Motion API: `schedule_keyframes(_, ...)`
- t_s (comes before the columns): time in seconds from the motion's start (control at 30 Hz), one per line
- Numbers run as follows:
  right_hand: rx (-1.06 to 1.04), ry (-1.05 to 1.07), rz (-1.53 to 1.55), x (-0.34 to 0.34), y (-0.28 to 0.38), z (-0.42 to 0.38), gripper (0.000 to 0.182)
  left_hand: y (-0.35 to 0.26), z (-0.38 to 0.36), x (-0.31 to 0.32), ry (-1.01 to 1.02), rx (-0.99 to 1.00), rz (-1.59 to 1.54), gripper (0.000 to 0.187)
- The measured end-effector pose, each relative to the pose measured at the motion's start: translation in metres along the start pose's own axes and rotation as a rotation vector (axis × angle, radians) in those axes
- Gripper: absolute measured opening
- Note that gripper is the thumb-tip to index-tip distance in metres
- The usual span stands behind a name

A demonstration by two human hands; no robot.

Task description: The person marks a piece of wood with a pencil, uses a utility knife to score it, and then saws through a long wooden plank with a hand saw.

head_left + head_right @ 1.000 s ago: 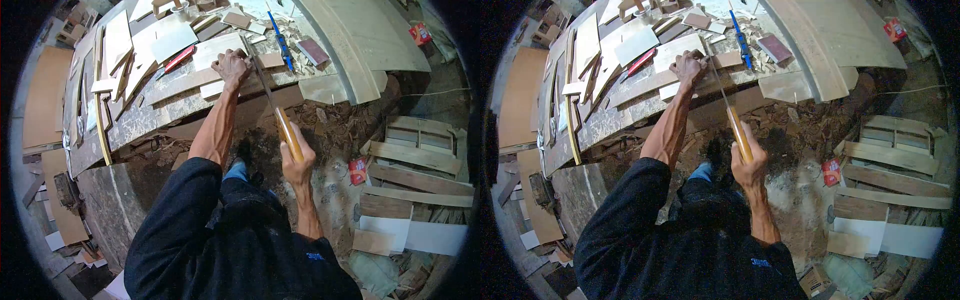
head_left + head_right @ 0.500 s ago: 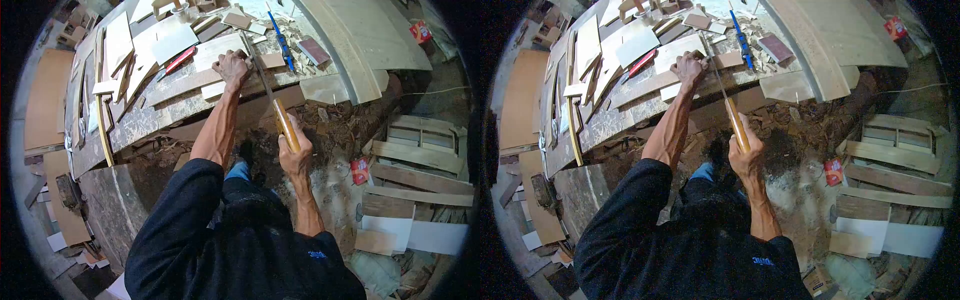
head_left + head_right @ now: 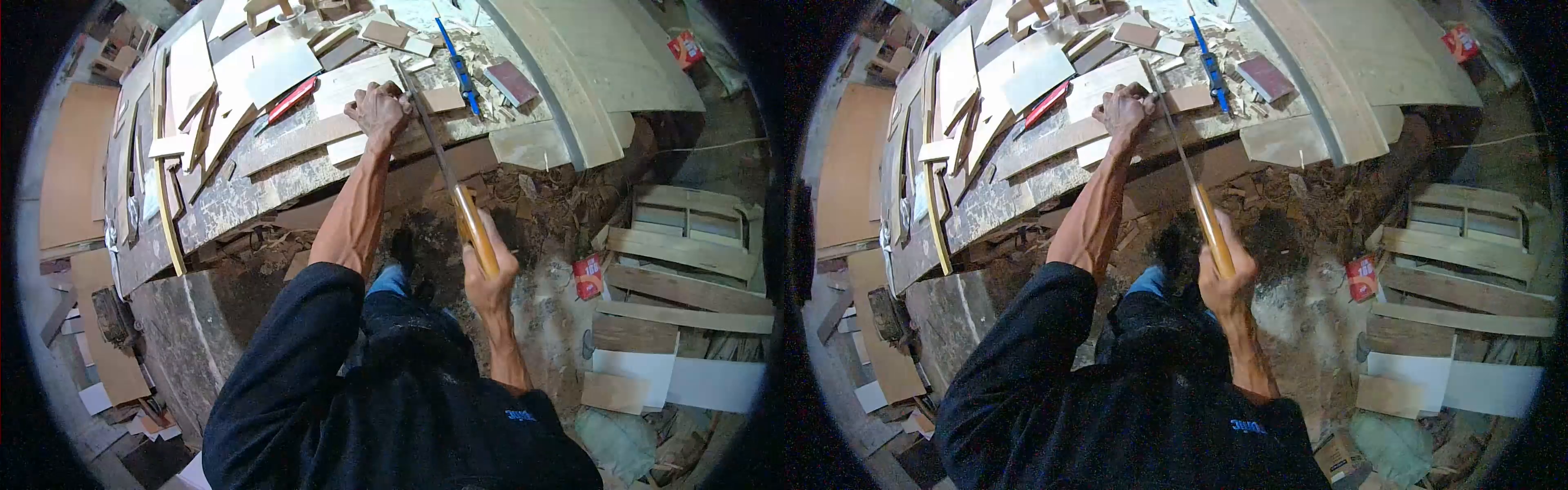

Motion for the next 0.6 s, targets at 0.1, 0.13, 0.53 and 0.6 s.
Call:
schedule_keyframes(0.1, 0.061, 0.009, -0.029, -0.005, -0.004, -0.017, 0.048, 0.000, -0.003, -0.003, 0.004, -0.002, -0.011, 0.027)
schedule_keyframes(0.13, 0.018, -0.010, -0.042, -0.002, -0.002, -0.008, 0.048, 0.001, -0.001, -0.001, 0.002, -0.001, -0.008, 0.027)
schedule_keyframes(0.53, 0.102, 0.039, -0.055, 0.002, -0.007, -0.002, 0.051, 0.005, 0.003, 0.007, -0.014, 0.005, 0.024, 0.033)
schedule_keyframes(0.6, 0.117, 0.068, -0.071, 0.016, -0.013, 0.021, 0.051, 0.005, 0.001, 0.004, -0.003, 0.000, 0.019, 0.033)
Point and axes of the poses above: each hand's wrist, its own z-axis towards the middle knuckle, its own x-axis out of the palm, y = z × x, the point moved 10 cm from there along z, towards the middle knuckle, and after that the axes turned 5 degrees about y, right-handed, at the moved point
